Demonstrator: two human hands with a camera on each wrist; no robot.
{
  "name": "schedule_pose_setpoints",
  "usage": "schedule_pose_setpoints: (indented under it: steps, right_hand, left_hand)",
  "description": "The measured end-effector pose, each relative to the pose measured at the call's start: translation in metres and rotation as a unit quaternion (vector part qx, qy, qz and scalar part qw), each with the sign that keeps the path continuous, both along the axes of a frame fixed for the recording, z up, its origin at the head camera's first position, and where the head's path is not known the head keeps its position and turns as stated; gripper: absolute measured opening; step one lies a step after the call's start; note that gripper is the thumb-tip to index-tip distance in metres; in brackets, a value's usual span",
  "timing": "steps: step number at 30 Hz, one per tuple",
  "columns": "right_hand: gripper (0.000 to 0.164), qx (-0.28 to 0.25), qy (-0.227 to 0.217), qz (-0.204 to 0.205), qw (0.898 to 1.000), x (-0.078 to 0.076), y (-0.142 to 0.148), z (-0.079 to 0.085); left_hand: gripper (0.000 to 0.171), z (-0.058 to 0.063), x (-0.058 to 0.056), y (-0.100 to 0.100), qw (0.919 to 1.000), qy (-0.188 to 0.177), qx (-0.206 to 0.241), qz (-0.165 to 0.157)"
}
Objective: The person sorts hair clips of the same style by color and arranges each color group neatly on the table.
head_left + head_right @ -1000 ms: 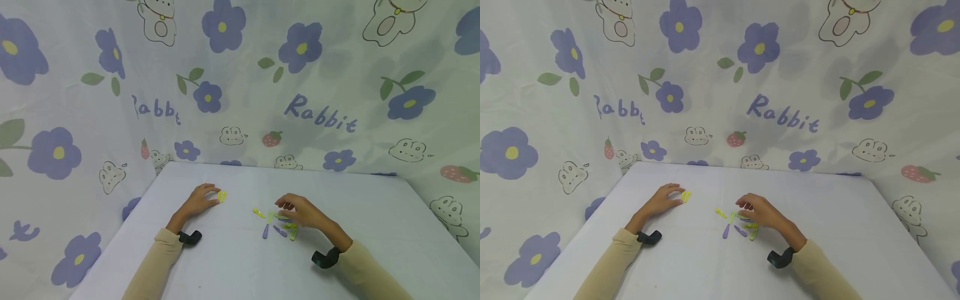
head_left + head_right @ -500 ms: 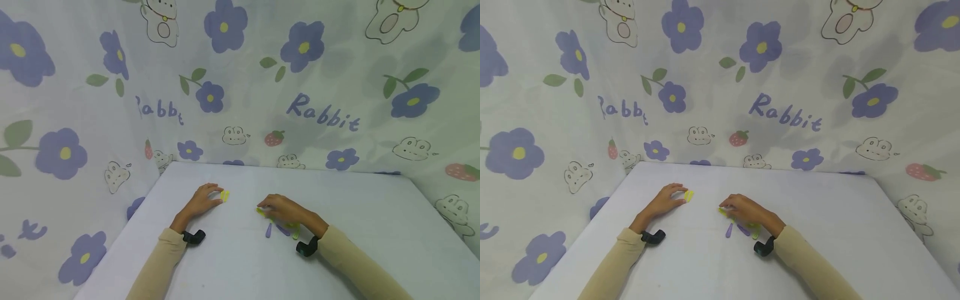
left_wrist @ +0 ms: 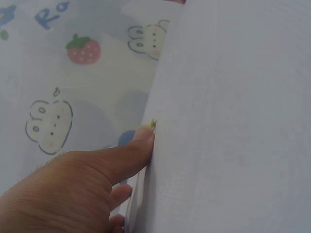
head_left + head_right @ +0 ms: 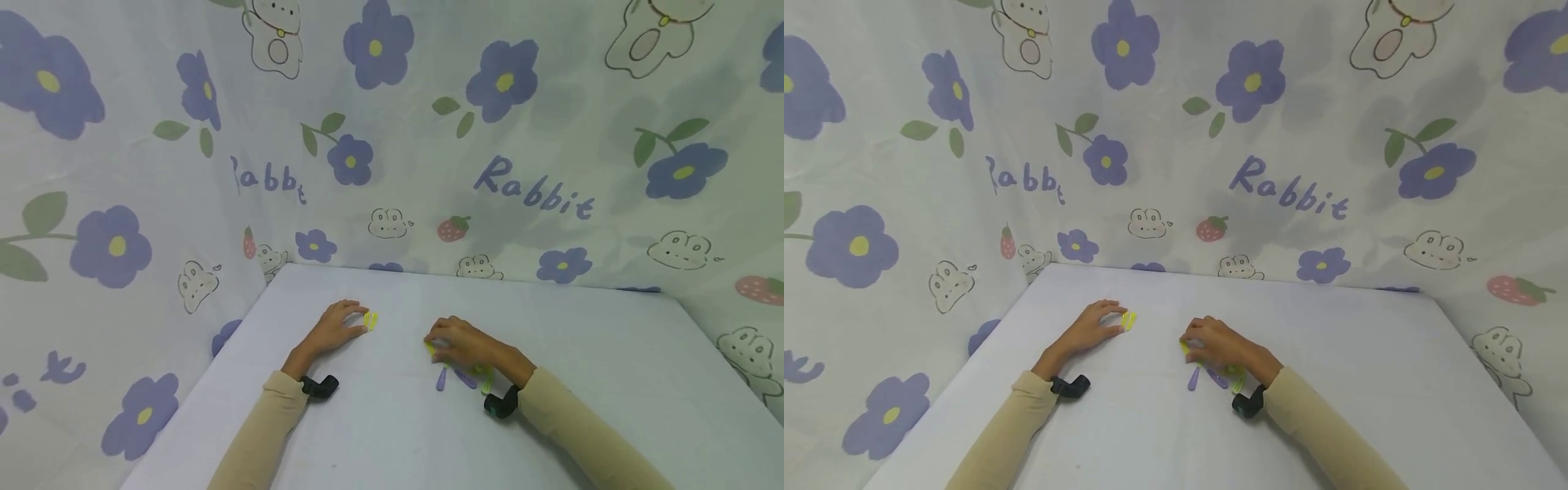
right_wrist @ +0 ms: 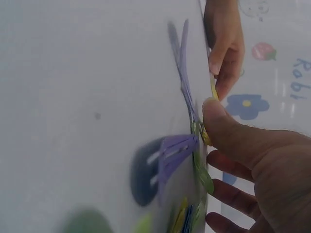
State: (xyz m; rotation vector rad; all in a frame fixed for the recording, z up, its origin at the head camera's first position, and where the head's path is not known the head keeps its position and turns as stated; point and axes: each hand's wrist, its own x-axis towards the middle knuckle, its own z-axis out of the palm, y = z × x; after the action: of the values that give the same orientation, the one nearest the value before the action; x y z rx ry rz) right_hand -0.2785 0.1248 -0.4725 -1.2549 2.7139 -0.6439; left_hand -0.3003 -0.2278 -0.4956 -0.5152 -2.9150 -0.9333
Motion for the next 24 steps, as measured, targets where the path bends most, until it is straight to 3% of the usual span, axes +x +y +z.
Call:
schedule_pose_setpoints:
  steps: [6, 17, 24]
  right_hand:
    - [0.043, 0.001, -0.014, -0.005, 1.0, 0.0011, -0.0013, 0.0028]
    - [0.047, 0.007, -0.008, -0.022, 1.0, 0.0034, -0.0027, 0.0039]
    - [0.049, 0.012, -0.032, -0.024, 0.999, 0.0063, -0.0022, 0.0068]
  left_hand:
    - [0.049, 0.0004, 0.0008, -0.0006, 0.9998, -0.019, 0.004, 0.005]
    - [0.047, 0.0038, 0.0015, 0.0012, 0.9999, -0.009, -0.001, 0.007]
    - [0.047, 0.0041, 0.0037, 0.0028, 0.9999, -0.013, 0.002, 0.009]
